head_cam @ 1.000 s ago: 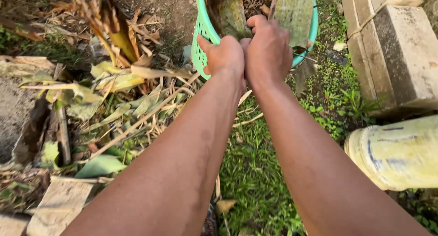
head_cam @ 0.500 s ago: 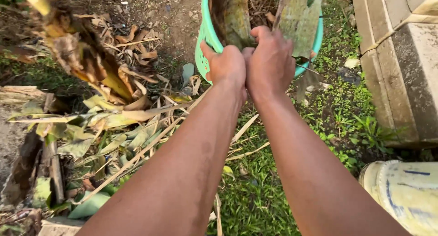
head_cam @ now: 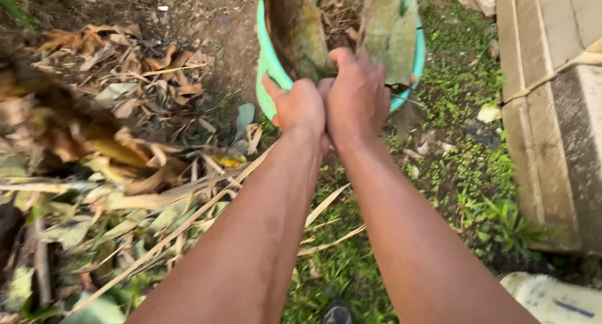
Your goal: The recorder is picking up dried leaves and organic waste from the ground and placing them into a green plastic basket.
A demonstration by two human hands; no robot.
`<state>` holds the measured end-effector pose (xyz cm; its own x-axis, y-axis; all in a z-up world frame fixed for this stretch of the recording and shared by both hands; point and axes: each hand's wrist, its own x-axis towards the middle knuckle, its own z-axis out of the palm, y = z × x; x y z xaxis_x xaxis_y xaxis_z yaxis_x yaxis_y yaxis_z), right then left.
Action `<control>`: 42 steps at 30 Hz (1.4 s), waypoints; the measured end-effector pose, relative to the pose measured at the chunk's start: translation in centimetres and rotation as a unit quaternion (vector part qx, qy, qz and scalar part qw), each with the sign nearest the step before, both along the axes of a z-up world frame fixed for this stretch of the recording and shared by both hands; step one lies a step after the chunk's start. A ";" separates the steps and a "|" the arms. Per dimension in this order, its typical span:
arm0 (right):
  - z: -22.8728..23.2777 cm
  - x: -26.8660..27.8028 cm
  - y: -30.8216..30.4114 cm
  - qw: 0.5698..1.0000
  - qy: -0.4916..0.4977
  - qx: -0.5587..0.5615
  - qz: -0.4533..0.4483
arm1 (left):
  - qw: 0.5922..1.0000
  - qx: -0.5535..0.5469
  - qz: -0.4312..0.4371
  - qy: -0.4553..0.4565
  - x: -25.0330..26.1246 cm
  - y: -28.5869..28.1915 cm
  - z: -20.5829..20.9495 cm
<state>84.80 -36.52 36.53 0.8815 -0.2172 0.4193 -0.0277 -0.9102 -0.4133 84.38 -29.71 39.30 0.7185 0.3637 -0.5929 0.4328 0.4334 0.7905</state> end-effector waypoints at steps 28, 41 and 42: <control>-1.8 27.0 -8.5 0.997 -0.047 -0.041 0.051 | 0.998 0.045 0.039 -0.032 27.7 -8.4 -3.8; -3.0 41.4 -4.9 0.995 -0.032 -0.029 0.088 | 0.995 0.068 0.071 -0.010 41.1 -4.9 -5.4; -2.7 42.4 -4.8 0.995 -0.030 -0.029 0.089 | 0.997 0.046 0.060 0.017 41.6 -4.6 -4.2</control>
